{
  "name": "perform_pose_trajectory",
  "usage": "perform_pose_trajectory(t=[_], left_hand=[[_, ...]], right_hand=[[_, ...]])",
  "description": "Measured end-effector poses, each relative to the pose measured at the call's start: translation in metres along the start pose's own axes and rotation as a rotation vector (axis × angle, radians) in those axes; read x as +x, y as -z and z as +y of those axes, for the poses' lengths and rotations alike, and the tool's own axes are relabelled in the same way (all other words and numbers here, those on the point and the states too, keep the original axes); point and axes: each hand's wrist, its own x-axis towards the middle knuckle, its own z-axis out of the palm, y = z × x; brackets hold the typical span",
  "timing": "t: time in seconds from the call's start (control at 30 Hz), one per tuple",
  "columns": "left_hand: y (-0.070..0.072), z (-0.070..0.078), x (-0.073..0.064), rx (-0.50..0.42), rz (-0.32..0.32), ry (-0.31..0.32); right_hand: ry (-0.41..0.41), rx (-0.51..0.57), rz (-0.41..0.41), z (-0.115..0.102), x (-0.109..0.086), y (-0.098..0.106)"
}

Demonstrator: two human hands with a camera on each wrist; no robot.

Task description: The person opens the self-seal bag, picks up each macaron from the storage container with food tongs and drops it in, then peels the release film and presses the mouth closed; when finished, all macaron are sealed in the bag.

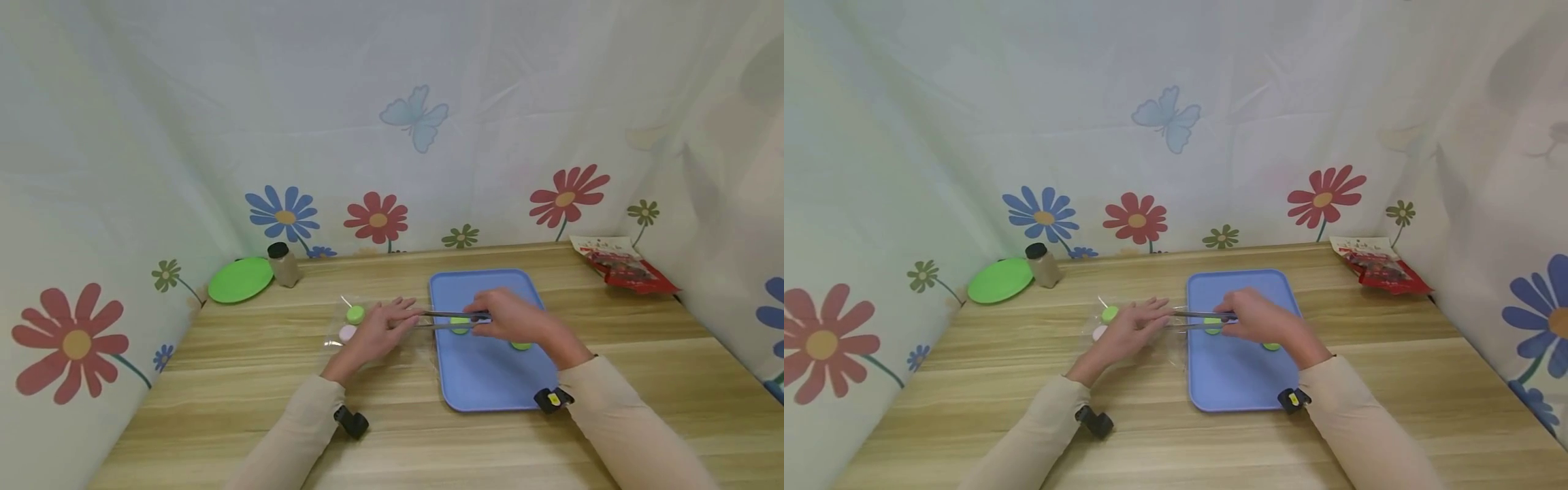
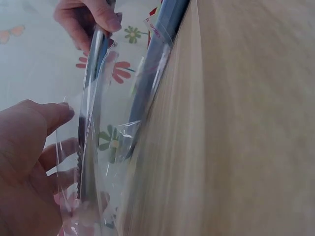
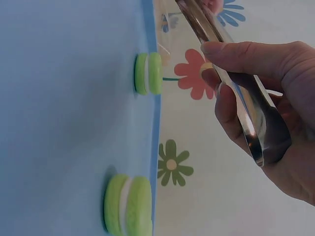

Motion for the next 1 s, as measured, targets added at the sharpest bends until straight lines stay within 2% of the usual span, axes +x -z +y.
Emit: perform_pose_trajectory(t=[0.33, 0.77, 1.0], left_hand=[[0.001, 0.0, 0.001, -0.006, 0.017, -0.007], [-0.001, 0.004, 0.0, 0.002, 0.022, 0.0], [0.0, 0.001, -0.001, 0.027, 0.025, 0.002]], right_hand=[[-0.023, 0.054, -0.001, -0.005, 0.019, -0.011], [0.001, 0.04, 0.015, -0.007, 0.031, -0.019], [-0.067, 0.066, -0.022, -0.004, 0.03, -0.017]])
